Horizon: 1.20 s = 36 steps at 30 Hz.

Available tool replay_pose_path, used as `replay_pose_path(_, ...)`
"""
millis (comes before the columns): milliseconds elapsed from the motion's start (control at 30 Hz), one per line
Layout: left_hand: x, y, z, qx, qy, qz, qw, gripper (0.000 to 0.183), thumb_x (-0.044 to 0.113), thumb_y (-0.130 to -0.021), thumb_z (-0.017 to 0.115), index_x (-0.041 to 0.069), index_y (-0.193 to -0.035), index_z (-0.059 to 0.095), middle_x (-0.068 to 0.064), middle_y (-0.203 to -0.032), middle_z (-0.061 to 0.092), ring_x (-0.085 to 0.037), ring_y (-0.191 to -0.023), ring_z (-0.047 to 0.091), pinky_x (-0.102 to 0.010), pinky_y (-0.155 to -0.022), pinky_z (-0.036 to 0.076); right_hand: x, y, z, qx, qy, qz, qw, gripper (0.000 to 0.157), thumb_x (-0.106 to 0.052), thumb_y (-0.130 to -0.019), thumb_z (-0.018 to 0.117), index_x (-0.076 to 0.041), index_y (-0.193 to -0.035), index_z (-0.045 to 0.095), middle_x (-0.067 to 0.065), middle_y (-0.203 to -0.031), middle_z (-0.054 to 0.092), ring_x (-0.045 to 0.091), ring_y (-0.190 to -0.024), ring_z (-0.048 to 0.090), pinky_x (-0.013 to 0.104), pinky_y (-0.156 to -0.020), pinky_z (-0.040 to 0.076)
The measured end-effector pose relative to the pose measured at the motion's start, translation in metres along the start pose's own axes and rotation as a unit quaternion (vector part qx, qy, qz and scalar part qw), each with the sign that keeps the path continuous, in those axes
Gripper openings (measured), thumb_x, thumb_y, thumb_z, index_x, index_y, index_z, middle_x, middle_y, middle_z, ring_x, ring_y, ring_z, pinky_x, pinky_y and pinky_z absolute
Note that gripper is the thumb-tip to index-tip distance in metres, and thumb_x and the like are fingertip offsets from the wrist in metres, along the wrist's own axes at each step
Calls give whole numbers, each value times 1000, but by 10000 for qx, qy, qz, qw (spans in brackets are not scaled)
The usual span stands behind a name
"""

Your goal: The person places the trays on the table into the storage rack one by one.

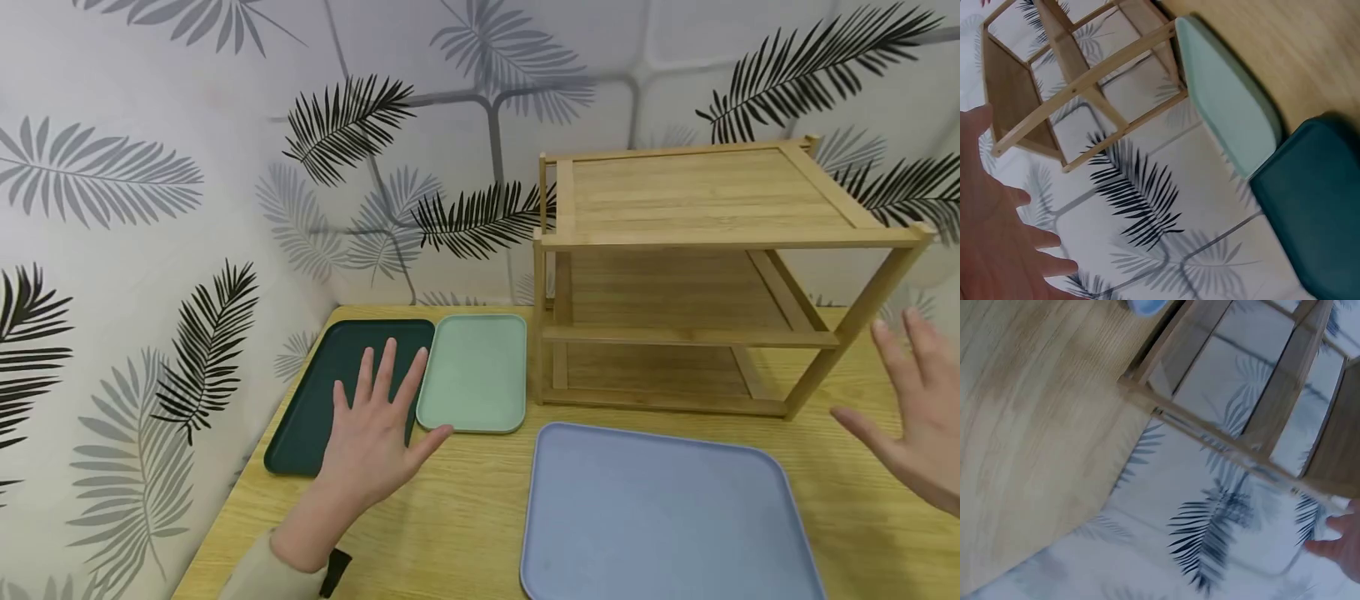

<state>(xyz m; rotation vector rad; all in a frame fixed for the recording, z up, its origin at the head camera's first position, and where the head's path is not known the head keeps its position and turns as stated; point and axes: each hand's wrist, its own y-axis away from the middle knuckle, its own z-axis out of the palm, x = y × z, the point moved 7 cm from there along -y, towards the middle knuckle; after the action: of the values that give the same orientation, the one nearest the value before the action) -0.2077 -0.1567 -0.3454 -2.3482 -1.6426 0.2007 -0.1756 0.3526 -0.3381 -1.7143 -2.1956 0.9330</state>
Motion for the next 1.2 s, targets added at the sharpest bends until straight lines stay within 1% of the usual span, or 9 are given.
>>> replay_pose_path(100,0,0,11,-106,444,-50,9989,90,65,-89,53,28,-158,7,-10,-162,1,-33,-146,-1,-72,-104,14,15,-4,-5,241,-440,310,9983,98,-77,-89,28,-8,-156,9,21,-160,4,40,-145,1,57,-113,-3)
replay_pose_path(233,2,1,29,-213,994,-34,9948,88,62,-91,52,27,-158,7,-9,-162,4,-32,-146,6,-70,-105,18,44,-5,0,468,-1410,971,9841,75,-46,-103,40,-9,-156,3,17,-160,1,33,-146,-1,55,-112,-5)
replay_pose_path(300,4,1,38,-245,1294,3,9913,87,60,-92,53,26,-158,7,-9,-162,7,-32,-146,11,-68,-104,21,90,-2,21,735,-1890,1083,9732,68,-28,-103,47,-14,-157,6,10,-161,5,24,-146,4,44,-115,0)
replay_pose_path(400,10,2,51,-341,1804,17,9830,84,56,-94,54,26,-157,7,-10,-161,13,-34,-144,19,-67,-104,24,100,-8,27,973,-2241,1181,9625,64,-11,-103,43,-14,-157,9,6,-161,11,10,-143,13,28,-114,7)
replay_pose_path(467,14,3,60,-415,2182,50,9750,83,53,-95,55,25,-157,8,-9,-160,15,-33,-143,22,-64,-105,26,97,-14,29,899,-2336,1261,9599,61,-13,-105,37,-15,-157,5,5,-161,10,6,-142,14,23,-112,7)
replay_pose_path(533,18,4,68,-531,2559,42,9652,81,52,-95,54,24,-157,9,-7,-160,17,-29,-143,23,-59,-107,27,60,-24,16,775,-2457,1350,9568,58,-12,-106,29,-11,-156,0,12,-160,10,7,-141,16,28,-113,7)
replay_pose_path(767,35,5,101,-1336,3784,173,9158,80,48,-96,57,32,-156,8,4,-159,16,-22,-142,26,-48,-110,28,52,-39,22,883,-2760,936,9525,54,-13,-107,28,-13,-155,4,30,-151,23,5,-131,28,25,-111,12)
replay_pose_path(967,50,10,124,-1941,4493,539,8704,78,35,-96,62,35,-156,12,-7,-155,28,-30,-130,44,-52,-99,40,47,-49,24,869,-2670,738,9569,52,-13,-106,28,-18,-155,10,-9,-127,49,-8,-106,47,16,-100,32)
replay_pose_path(1200,59,12,144,-2226,4715,634,8509,76,24,-93,69,19,-155,24,-13,-130,51,-21,-104,59,-31,-80,49,50,-56,28,831,-2495,919,9604,48,-13,-106,24,-21,-153,18,-19,-109,48,-11,-94,51,8,-78,39)
